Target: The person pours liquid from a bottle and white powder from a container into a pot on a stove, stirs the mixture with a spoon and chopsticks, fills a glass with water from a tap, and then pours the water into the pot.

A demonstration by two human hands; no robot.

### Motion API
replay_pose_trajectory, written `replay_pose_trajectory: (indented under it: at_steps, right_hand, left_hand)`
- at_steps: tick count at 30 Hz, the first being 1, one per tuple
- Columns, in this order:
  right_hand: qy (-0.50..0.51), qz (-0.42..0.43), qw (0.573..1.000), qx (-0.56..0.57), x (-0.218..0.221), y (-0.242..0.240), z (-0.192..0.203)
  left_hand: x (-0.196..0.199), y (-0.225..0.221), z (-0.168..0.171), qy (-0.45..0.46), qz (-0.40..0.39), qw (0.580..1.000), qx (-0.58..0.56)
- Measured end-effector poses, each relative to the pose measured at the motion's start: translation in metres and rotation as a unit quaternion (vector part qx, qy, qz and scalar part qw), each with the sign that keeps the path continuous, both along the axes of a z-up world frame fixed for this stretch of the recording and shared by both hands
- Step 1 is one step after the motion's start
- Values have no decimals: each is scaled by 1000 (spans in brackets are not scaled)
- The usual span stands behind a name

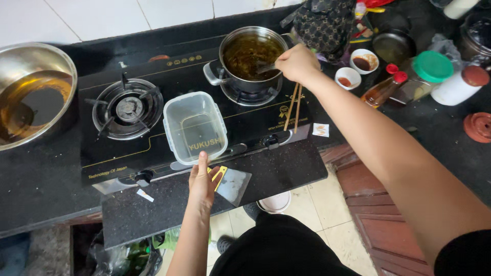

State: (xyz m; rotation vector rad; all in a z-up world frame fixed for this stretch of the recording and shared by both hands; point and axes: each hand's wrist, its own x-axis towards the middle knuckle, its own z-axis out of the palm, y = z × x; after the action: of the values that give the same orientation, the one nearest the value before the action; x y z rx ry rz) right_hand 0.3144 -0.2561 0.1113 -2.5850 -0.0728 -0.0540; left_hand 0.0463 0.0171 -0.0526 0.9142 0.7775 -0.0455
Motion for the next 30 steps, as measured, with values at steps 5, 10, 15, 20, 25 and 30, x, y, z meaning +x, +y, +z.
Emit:
replay_pose_trajectory:
  at_steps: [5,10,15,20,25,30]
  right_hand:
    - [-36,-20,999,-19,13,15,-14]
    - [-76,-11,996,-53,31,-1,-22]
    - [-110,-27,989,-94,42,-24,-17]
    - [-54,-46,993,-95,37,-46,4]
    - [12,-17,997,-74,20,-53,29]
    - [77,-17,996,-29,4,-29,31]
  left_hand:
    - [-1,-1,-2,-1,11,1000,-3]
    - [-1,-1,-3,-10,9,1000,-4]
    - [-1,-1,-1,5,11,1000,5]
    - [0,1,-2,3,8,1000,6]
    - [0,0,-2,-4,0,1000,2]
    - [-2,1,4,3,-1,1000,4]
